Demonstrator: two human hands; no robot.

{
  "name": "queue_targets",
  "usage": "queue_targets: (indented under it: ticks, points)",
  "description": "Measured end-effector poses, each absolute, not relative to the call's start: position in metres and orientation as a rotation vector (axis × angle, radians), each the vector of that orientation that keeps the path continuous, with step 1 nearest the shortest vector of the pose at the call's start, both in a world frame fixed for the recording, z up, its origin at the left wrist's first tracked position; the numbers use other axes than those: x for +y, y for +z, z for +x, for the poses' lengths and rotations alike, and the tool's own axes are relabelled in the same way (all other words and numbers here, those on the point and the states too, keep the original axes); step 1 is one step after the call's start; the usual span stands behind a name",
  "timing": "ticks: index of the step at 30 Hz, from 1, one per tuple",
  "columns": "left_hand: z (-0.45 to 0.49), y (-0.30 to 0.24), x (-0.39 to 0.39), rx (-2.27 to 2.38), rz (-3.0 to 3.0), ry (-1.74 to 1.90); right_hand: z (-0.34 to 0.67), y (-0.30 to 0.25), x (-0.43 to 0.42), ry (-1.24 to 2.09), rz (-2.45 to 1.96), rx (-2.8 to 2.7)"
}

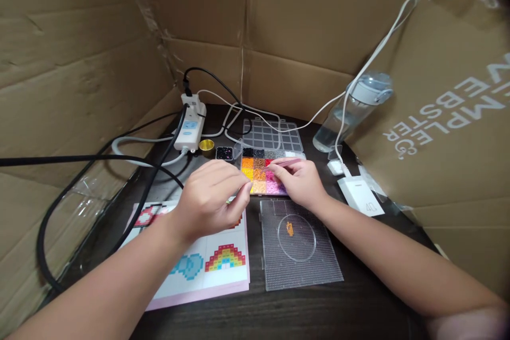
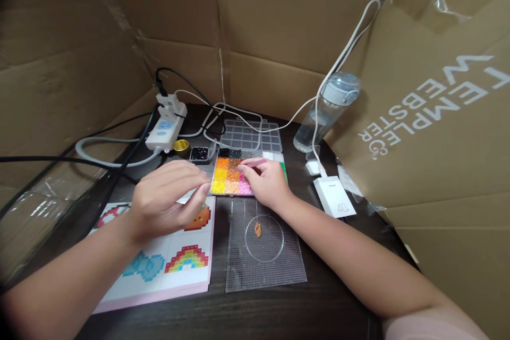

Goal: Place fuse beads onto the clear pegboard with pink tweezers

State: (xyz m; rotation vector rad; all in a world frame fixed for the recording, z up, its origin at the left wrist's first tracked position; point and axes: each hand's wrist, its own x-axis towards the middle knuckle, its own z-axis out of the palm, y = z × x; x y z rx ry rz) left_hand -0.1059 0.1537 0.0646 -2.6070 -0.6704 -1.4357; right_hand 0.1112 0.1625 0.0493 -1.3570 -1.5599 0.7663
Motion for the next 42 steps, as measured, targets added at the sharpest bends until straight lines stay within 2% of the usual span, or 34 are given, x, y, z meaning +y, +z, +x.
queue_targets:
  ticks: [5, 12, 18, 35, 42]
  points:
    - [-0.105, 0.064, 0.154, -0.663, -2.618, -1.436, 0.115, 0.053, 0.158, 0.739, -1.341, -1.57]
    - [-0.104, 0.063, 0.154, -0.656, -2.62, -1.423, 0.13, 0.05, 0.155, 1.194, -1.253, -1.147]
    - [-0.102, 0.062, 0.154, -0.648, -2.634, -1.42, 0.121, 0.045, 0.164, 1.363, -1.292, -0.85]
    - [-0.101, 0.061, 0.155, -0.661, -2.645, -1.391, 0.121, 0.044, 0.16, 1.259, -1.351, -0.849]
    - [-0.101, 0.059, 0.154, -0.692, -2.633, -1.389, 0.16, 0.055, 0.09, 1.015, -1.194, -1.53]
